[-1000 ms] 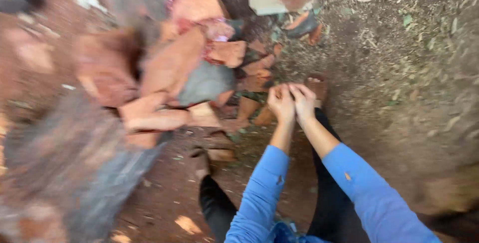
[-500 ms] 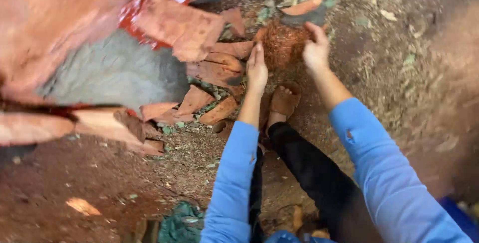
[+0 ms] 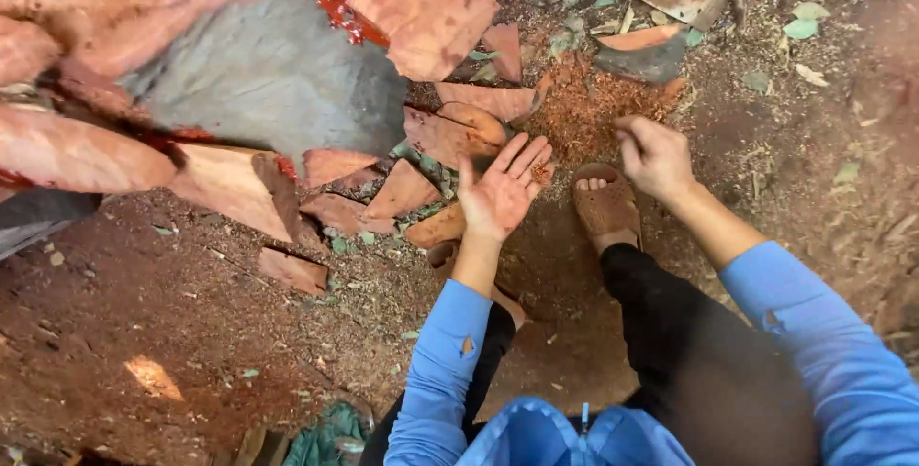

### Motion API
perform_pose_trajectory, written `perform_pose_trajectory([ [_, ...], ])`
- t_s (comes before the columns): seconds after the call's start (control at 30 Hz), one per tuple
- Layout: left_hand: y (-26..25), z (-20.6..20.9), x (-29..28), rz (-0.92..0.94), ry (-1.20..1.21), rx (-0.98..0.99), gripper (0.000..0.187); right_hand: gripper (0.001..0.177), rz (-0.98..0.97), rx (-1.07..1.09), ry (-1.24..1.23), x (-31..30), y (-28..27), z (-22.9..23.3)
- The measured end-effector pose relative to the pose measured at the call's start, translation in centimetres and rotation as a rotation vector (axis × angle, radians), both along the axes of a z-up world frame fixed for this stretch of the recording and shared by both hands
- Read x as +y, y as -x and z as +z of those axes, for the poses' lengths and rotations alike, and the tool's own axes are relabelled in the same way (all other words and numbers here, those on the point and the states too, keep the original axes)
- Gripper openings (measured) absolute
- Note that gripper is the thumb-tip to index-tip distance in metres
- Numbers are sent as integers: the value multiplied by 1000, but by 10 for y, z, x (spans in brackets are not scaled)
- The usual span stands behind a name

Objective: Applying red adhesive to wood fragments and attaching them to a large log in a woodworking setting.

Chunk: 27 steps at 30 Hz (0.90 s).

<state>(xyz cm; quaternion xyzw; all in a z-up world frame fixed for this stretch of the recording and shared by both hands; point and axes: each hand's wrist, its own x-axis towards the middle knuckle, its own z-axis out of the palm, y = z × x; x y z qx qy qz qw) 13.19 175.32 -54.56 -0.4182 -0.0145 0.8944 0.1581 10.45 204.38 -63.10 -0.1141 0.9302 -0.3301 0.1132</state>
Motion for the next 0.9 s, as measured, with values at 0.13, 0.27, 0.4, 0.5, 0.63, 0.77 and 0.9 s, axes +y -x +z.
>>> perform_pose_trajectory([
  [0.13,11,5,-2,-33,-19,87,107,29,191,-133,363,-36,10,31],
  [0.27,12,7,4,-36,34,177,102,47,409,-113,453,-74,46,90],
  [0.4,5,11,12,-148,194,263,96,51,523,-48,385,-83,46,94],
  [0.5,4,19,14,-198,249,271,93,37,547,-37,371,-78,42,93],
  [0.63,13,14,11,-260,341,294,83,12,589,-87,421,-73,54,86],
  [0.77,13,14,2,-254,357,280,84,15,491,-230,525,-85,74,77],
  [0.9,26,26,-22,-216,779,20,73,41,164,-581,491,-135,176,86],
])
